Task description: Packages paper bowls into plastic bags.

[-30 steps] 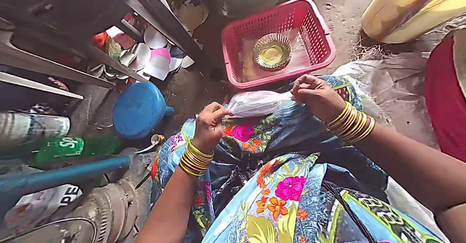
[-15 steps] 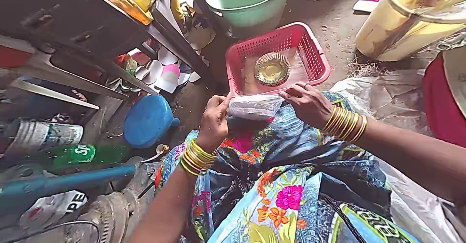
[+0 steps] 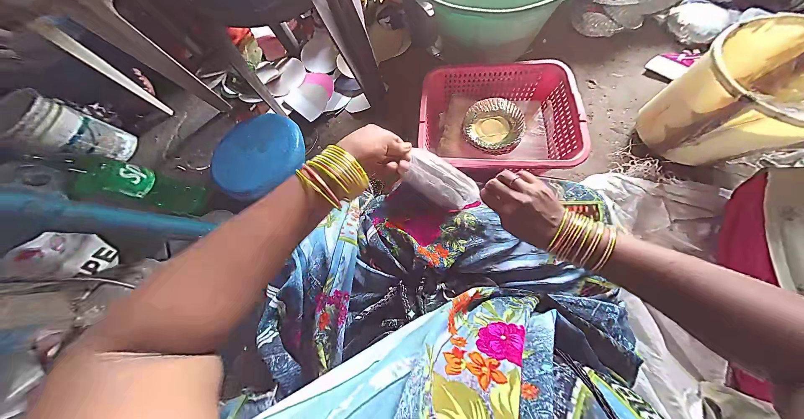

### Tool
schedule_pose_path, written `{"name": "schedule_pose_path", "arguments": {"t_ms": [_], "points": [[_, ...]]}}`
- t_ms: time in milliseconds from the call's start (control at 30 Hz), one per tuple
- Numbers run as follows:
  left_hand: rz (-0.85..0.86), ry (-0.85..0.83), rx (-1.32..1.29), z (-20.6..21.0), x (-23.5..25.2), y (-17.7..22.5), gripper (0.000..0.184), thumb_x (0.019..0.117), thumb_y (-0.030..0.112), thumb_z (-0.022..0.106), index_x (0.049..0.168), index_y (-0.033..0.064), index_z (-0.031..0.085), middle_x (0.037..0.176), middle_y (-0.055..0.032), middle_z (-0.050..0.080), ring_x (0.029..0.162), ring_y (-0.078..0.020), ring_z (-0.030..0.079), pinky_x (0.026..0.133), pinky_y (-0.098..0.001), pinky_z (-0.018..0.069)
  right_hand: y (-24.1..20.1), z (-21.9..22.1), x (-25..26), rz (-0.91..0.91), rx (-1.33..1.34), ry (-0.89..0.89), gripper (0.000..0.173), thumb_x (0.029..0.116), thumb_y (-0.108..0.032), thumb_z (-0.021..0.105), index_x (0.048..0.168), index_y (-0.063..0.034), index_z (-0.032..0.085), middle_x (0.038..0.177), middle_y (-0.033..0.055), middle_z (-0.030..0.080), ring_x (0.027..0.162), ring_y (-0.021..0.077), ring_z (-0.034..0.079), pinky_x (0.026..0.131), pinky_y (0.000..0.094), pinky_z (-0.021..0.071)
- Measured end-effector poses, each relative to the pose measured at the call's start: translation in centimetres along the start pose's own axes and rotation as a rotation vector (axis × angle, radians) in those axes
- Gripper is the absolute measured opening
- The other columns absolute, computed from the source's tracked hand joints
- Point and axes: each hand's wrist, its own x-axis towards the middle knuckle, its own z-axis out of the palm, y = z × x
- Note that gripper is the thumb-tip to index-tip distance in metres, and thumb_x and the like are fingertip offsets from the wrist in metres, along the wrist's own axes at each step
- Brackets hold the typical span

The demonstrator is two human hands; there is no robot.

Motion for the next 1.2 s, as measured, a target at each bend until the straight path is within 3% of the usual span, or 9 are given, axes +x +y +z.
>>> {"name": "schedule_pose_path", "arguments": {"t_ms": [133, 233, 300, 400, 600, 667, 967, 1100, 1200], "points": [[0.146, 0.224, -0.599, 4.9, 0.7, -0.5, 0.025, 0.1074, 0.015, 0.048, 0.099, 0.0012, 0.067, 0.076, -0.0015, 0.071, 0.047, 0.0018, 0.044, 0.044, -0.0160, 0.0324, -5.7, 1.1, 2.9, -0.007, 0.118, 0.059, 0.011, 0.0855, 0.006, 0.060, 0.092, 0.0013, 0.068, 0.095, 0.0199, 0.071, 0.090, 0.0388, 0.070, 0.070, 0.0504, 0.0554], [0.323, 0.048, -0.434, 7.6, 1.5, -1.9, 0.022, 0.1060, 0.009, 0.050, 0.092, 0.0026, 0.065, 0.070, 0.0017, 0.069, 0.045, 0.0031, 0.044, 0.044, -0.0141, 0.0350, -8.4, 1.2, 5.3, -0.009, 0.167, 0.086, 0.015, 0.0833, 0.003, 0.061, 0.094, -0.0012, 0.071, 0.093, 0.0179, 0.070, 0.091, 0.0378, 0.071, 0.069, 0.0475, 0.0564], [0.408, -0.138, -0.260, 7.1, 1.9, -3.3, 0.021, 0.1045, 0.006, 0.052, 0.090, -0.0006, 0.067, 0.076, -0.0024, 0.071, 0.068, -0.0058, 0.065, 0.069, -0.0257, 0.0540, -8.7, 0.9, 5.9, 0.011, 0.189, 0.133, 0.014, 0.0854, 0.000, 0.059, 0.093, -0.0035, 0.071, 0.091, 0.0163, 0.070, 0.089, 0.0359, 0.070, 0.068, 0.0457, 0.0557], [0.437, -0.251, -0.090, 6.8, 1.1, -5.3, 0.022, 0.1021, 0.006, 0.056, 0.082, 0.0035, 0.065, 0.066, 0.0047, 0.058, 0.061, 0.0001, 0.054, 0.059, -0.0184, 0.0455, -7.8, 0.6, 4.6, 0.082, 0.215, 0.174, 0.016, 0.0908, -0.001, 0.055, 0.095, -0.0054, 0.070, 0.094, 0.0142, 0.071, 0.091, 0.0328, 0.070, 0.070, 0.0447, 0.0550], [0.400, -0.519, -0.209, 7.4, 1.7, -7.5, 0.022, 0.0989, 0.001, 0.056, 0.080, 0.0056, 0.066, 0.068, 0.0085, 0.063, 0.064, 0.0031, 0.058, 0.065, -0.0164, 0.0504, -6.8, 1.4, 0.5, 0.295, 0.418, 0.233, 0.019, 0.0971, -0.003, 0.056, 0.098, -0.0058, 0.075, 0.098, 0.0181, 0.068, 0.082, 0.0274, 0.068, 0.066, 0.0372, 0.0571], [0.411, -0.584, -0.189, 7.3, 2.2, -7.5, 0.025, 0.0975, 0.001, 0.057, 0.075, 0.0068, 0.066, 0.067, 0.0086, 0.063, 0.062, 0.0033, 0.058, 0.062, -0.0161, 0.0493, -6.5, 1.7, 0.1, 0.328, 0.537, 0.262, 0.018, 0.1010, -0.006, 0.056, 0.097, -0.0047, 0.074, 0.104, 0.0166, 0.070, 0.089, 0.0211, 0.070, 0.075, 0.0319, 0.0592], [0.470, -0.692, -0.057, 5.0, 1.8, -7.7, 0.022, 0.1026, 0.009, 0.057, 0.086, 0.0056, 0.070, 0.058, 0.0113, 0.058, 0.046, 0.0067, 0.049, 0.044, -0.0111, 0.0403, -4.9, 1.8, 0.7, 0.250, 0.829, 0.239, 0.024, 0.1045, -0.007, 0.052, 0.094, 0.0029, 0.071, 0.104, 0.0159, 0.074, 0.097, 0.0135, 0.071, 0.087, 0.0249, 0.0573], [0.504, -0.670, -0.080, 5.6, 1.6, -8.6, 0.015, 0.1002, 0.008, 0.060, 0.089, 0.0056, 0.070, 0.063, 0.0128, 0.060, 0.050, 0.0072, 0.051, 0.048, -0.0114, 0.0438, -4.3, 1.5, 0.6, 0.248, 0.874, 0.133, 0.023, 0.1029, -0.007, 0.051, 0.095, 0.0032, 0.070, 0.096, 0.0145, 0.073, 0.086, 0.0121, 0.069, 0.078, 0.0247, 0.0556], [0.572, -0.447, -0.082, 6.8, 0.7, -8.8, 0.013, 0.0972, 0.006, 0.063, 0.090, 0.0006, 0.072, 0.068, 0.0090, 0.064, 0.053, 0.0073, 0.053, 0.051, -0.0118, 0.0466, -4.1, 0.7, 1.2, 0.407, 0.960, 0.021, 0.022, 0.1000, -0.006, 0.049, 0.094, 0.0057, 0.067, 0.082, 0.0091, 0.067, 0.066, 0.0064, 0.059, 0.064, 0.0222, 0.0518]]}}
